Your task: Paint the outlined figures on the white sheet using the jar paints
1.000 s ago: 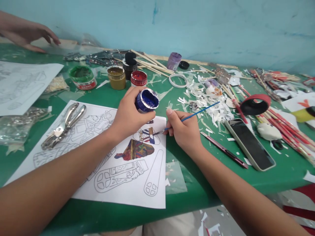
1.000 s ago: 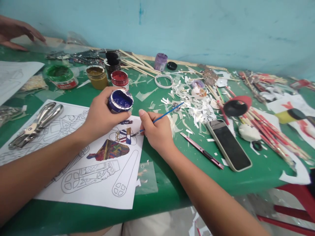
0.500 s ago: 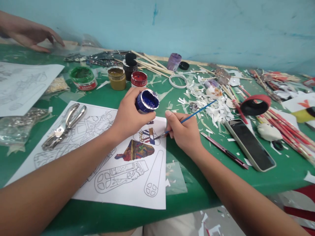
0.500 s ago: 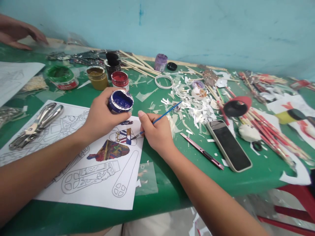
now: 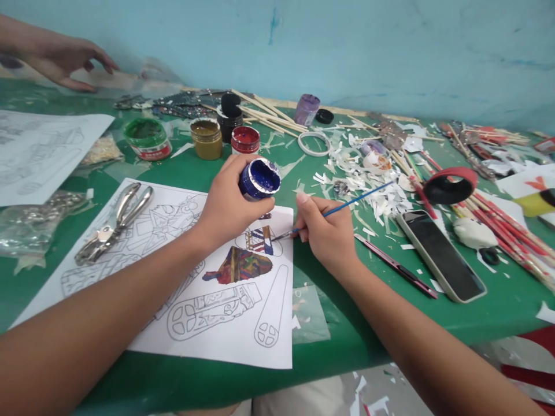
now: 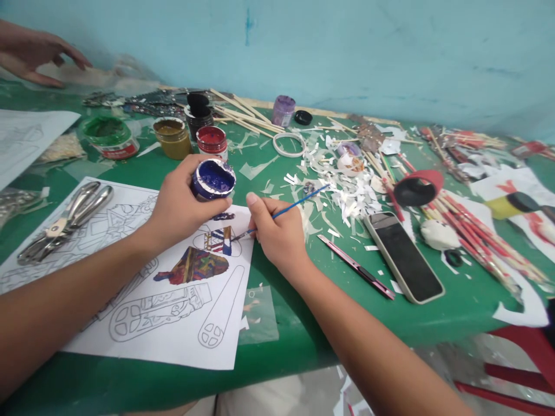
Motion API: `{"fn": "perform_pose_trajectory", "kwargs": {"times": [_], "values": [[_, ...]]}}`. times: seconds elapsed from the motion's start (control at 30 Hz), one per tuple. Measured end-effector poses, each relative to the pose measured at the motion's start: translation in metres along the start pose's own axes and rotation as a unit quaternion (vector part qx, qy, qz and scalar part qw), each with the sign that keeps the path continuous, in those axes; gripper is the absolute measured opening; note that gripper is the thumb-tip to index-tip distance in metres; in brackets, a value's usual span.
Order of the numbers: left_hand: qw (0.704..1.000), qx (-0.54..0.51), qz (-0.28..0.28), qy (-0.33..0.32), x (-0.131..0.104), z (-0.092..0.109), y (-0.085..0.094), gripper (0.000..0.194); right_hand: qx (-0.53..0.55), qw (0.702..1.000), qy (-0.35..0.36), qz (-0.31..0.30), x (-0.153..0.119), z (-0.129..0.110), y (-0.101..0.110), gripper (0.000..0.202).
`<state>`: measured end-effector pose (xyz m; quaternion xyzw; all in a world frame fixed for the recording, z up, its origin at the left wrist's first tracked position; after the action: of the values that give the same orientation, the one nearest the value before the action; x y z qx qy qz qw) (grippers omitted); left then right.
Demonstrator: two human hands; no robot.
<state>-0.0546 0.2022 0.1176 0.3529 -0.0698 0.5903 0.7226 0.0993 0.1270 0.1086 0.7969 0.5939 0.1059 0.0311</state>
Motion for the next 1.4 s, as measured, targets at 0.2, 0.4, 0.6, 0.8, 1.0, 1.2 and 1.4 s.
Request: {"fn": "perform_pose_trajectory", "kwargs": {"times": [0.2, 0.4, 0.6, 0.8, 1.0, 1.2, 1.4], "values": [[1.000, -0.011, -0.004, 0.011, -0.001, 0.000, 0.002, 0.040, 0.142, 0.974, 0.109, 0.140, 0.013, -0.025, 0.018, 0.049], [0.999, -0.027, -0.034, 0.023, -0.002, 0.002, 0.005, 0.043, 0.217, 0.948, 0.172, 0.156, 0.036, -0.042, 0.005, 0.057], [0.997, -0.036, -0.069, -0.024, -0.003, 0.007, 0.005, 0.045, 0.195, 0.956, 0.163, 0.145, 0.033, -0.025, -0.005, 0.055], [0.995, -0.031, -0.088, -0.047, -0.005, 0.009, 0.006, 0.048, 0.147, 0.969, 0.136, 0.142, 0.033, -0.028, 0.000, 0.054], [0.994, -0.025, -0.090, -0.051, -0.004, 0.010, 0.005, 0.048, 0.115, 0.979, 0.118, 0.123, 0.034, -0.028, -0.001, 0.057], [0.994, -0.027, -0.092, -0.046, -0.005, 0.009, 0.005, 0.048, 0.167, 0.973, 0.088, 0.131, 0.038, -0.026, 0.000, 0.055], [0.995, -0.019, -0.091, -0.043, -0.004, 0.010, 0.006, 0.049, 0.125, 0.980, 0.096, 0.118, 0.036, -0.027, 0.000, 0.056]]}}
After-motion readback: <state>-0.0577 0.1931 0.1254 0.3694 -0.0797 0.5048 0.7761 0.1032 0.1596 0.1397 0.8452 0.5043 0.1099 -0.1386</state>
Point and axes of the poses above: each hand's wrist, its own x-axis towards the middle knuckle, its own y-axis out of the back of the hand, z = x × y, the point moved 2 cm from there along x, towards the middle knuckle, and after that the axes turned 2 degrees about -y, right-handed, at the moved point
